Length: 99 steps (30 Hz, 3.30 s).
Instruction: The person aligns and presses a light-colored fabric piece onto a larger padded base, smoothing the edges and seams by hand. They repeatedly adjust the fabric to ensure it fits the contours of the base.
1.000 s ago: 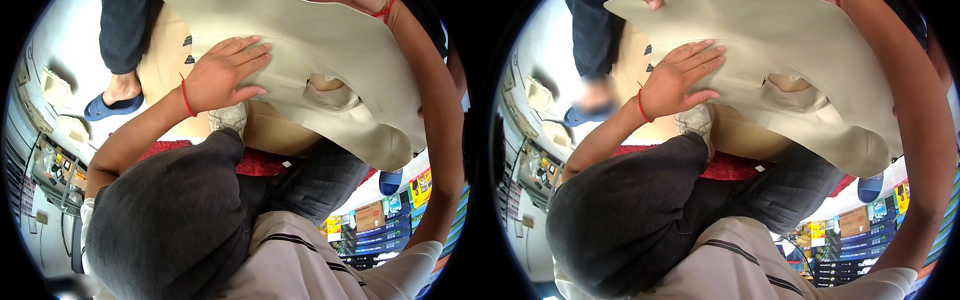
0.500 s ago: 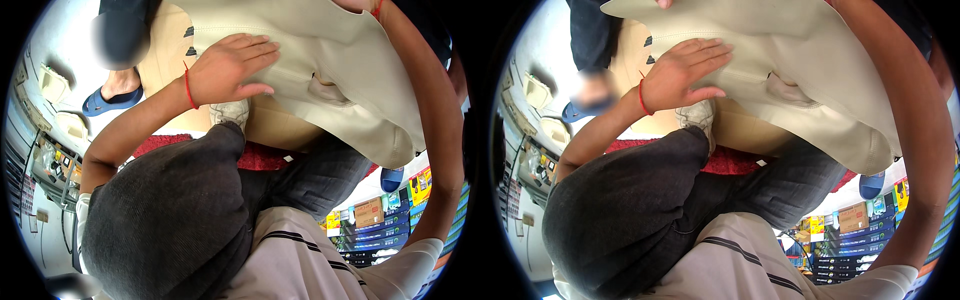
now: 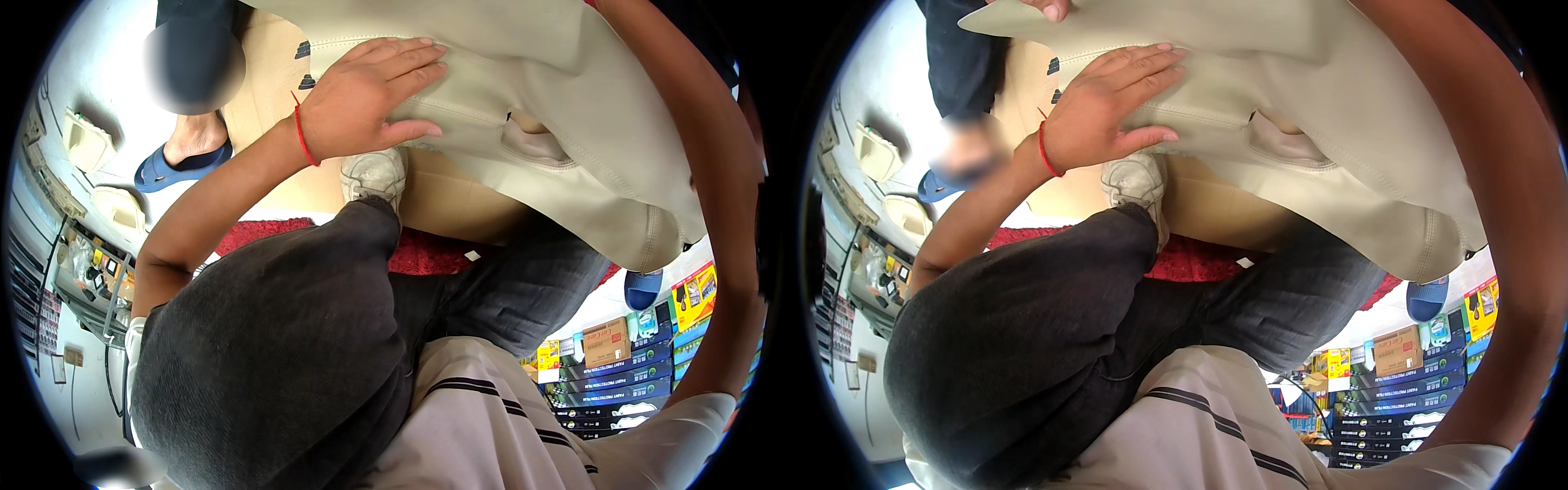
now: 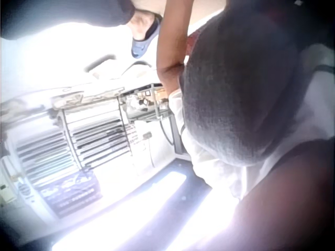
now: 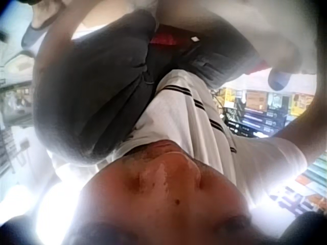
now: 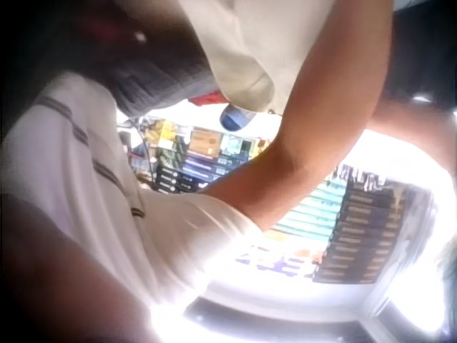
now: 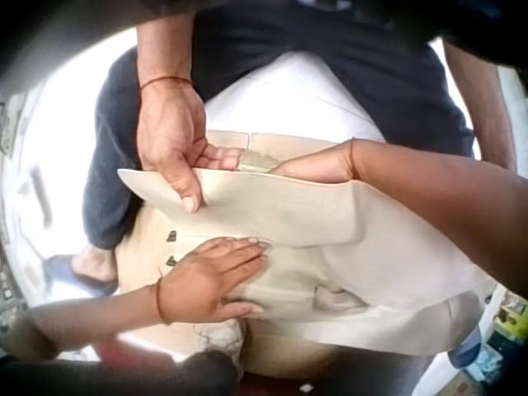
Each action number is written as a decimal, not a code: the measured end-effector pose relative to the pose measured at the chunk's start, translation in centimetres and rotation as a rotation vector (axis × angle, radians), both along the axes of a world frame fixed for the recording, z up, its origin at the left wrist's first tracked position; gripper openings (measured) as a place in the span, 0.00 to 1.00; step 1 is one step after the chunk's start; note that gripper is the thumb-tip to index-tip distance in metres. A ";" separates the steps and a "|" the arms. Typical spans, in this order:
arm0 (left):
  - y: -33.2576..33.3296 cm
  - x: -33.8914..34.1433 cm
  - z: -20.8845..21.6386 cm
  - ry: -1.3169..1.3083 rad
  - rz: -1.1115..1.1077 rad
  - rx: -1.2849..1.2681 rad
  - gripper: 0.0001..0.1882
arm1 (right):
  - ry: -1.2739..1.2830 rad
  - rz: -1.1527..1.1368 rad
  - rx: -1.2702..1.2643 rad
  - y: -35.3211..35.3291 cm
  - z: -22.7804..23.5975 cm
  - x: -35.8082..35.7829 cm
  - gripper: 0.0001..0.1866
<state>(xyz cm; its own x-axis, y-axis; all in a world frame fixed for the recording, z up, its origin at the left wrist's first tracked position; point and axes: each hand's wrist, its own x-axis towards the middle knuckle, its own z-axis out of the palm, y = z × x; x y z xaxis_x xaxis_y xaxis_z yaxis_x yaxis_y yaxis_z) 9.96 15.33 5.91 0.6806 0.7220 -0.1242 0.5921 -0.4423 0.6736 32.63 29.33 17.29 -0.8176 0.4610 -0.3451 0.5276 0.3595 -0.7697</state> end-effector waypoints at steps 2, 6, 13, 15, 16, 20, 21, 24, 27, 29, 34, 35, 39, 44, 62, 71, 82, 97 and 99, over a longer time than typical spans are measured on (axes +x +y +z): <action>0.9 1.0 -0.7 -0.085 -0.054 0.015 0.36 | -0.068 -0.067 0.024 -0.7 1.1 0.9 0.23; 0.6 0.8 -0.5 -0.090 -0.043 -0.011 0.37 | -0.053 -0.052 0.013 -0.4 0.4 0.0 0.23; 0.6 1.0 -0.5 -0.064 -0.034 -0.068 0.38 | -0.079 -0.066 0.008 0.0 0.7 -0.6 0.22; 0.6 1.2 -0.3 -0.064 -0.031 -0.057 0.39 | -0.080 -0.063 0.004 0.2 0.6 -1.0 0.22; 0.5 1.2 -0.3 -0.066 -0.033 -0.055 0.39 | -0.082 -0.064 -0.001 0.2 0.6 -1.2 0.22; 0.4 0.8 -0.5 -0.049 -0.010 -0.055 0.39 | -0.070 -0.073 -0.016 0.9 0.0 -1.8 0.21; 0.1 0.4 -0.5 -0.037 0.003 -0.051 0.38 | -0.046 -0.075 -0.026 0.9 -0.2 -2.1 0.21; -0.4 -0.2 -0.5 -0.029 0.025 -0.025 0.38 | 0.033 -0.237 -0.067 0.9 0.5 -1.4 0.21; 0.5 0.7 -1.0 -0.088 -0.033 0.000 0.37 | -0.013 -0.585 -0.170 -1.7 3.3 4.8 0.23; 0.1 0.4 -0.5 -0.043 -0.011 -0.013 0.37 | 0.075 -0.729 -0.509 -6.3 1.5 8.0 0.21; 0.8 0.2 -0.8 -0.039 -0.046 0.004 0.37 | 0.415 -1.756 -1.215 -19.9 -6.0 7.9 0.13; 0.7 0.1 -0.8 -0.032 -0.043 0.005 0.37 | 0.470 -1.798 -1.172 -19.8 -6.9 7.8 0.12; 0.4 0.0 -1.2 -0.022 -0.038 0.017 0.37 | 0.668 -1.830 -0.881 -19.7 -8.5 6.2 0.12; 0.7 0.4 -1.1 -0.024 -0.037 0.073 0.37 | 0.759 -1.637 -0.908 -19.0 -10.7 4.9 0.18; 0.7 -0.3 -1.5 -0.015 -0.056 0.022 0.44 | 0.079 -1.648 -0.545 -15.5 -13.5 3.2 0.09; 0.4 -0.1 -1.5 0.001 -0.056 0.032 0.43 | 0.056 -1.589 -0.638 -15.7 -13.3 4.1 0.09; -0.3 -0.1 -0.7 0.048 -0.024 0.043 0.41 | 0.115 -1.575 -0.570 -16.7 -12.9 4.5 0.10; 0.1 1.2 -0.5 0.081 -0.006 0.071 0.40 | -0.069 -1.618 -0.839 -15.3 -13.3 5.0 0.09; -0.2 1.2 0.1 0.084 -0.005 0.044 0.40 | -0.103 -1.597 -0.874 -15.9 -13.4 5.3 0.08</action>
